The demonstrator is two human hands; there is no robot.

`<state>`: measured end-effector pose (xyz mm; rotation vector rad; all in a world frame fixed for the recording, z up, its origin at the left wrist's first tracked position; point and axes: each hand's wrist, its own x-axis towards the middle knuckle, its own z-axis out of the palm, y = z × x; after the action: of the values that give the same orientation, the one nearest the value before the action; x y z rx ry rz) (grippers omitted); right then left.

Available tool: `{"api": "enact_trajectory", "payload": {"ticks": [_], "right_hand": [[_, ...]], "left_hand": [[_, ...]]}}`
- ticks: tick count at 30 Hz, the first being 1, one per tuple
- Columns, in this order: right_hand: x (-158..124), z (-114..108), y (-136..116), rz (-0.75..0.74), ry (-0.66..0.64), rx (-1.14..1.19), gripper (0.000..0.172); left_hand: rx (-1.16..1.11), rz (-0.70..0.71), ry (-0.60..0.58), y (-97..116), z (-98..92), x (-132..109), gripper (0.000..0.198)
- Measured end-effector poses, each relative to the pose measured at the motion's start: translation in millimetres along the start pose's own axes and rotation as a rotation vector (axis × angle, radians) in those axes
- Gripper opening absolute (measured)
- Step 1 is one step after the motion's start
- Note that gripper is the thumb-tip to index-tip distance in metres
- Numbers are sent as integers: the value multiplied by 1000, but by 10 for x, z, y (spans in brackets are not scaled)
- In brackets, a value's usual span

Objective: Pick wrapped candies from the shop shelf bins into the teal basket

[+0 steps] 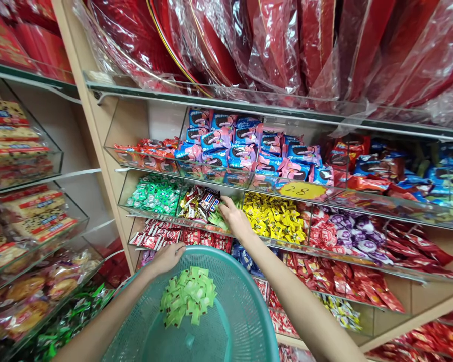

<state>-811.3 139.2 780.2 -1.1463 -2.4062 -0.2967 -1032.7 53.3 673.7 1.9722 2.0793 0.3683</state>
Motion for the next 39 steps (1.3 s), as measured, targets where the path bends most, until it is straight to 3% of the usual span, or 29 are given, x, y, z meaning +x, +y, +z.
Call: {"api": "enact_trajectory", "payload": {"ticks": [4,6,9,14,19,26,29,34,39], "right_hand": [[-79,-41,-146,-148,256,228,28],[-185,-34,-325,-241,322,361,27],[-402,102,-640,-319,276,558,25],[-753,706,-828,-140,127,783,16],[-1007,1206,-639,-49,-54,640,14],[-1180,1284,-674,-159,-234,176,23],[-1216,1337,-715,-238,-245,71,19],[-1274,1429,-739,-246,-228,62,14],[-1257,1313,-788,-247,-137,144,15]], "left_hand": [[-1,-4,2,-10,7,2,39],[11,-10,-1,-5,8,3,39],[36,-22,-11,14,4,2,39],[33,-7,-25,11,32,2,37],[72,-24,-43,26,94,14,38],[103,7,-50,123,123,27,36],[107,13,-36,115,153,27,37],[122,23,-25,77,194,26,36],[124,26,-20,103,171,-7,37]]}}
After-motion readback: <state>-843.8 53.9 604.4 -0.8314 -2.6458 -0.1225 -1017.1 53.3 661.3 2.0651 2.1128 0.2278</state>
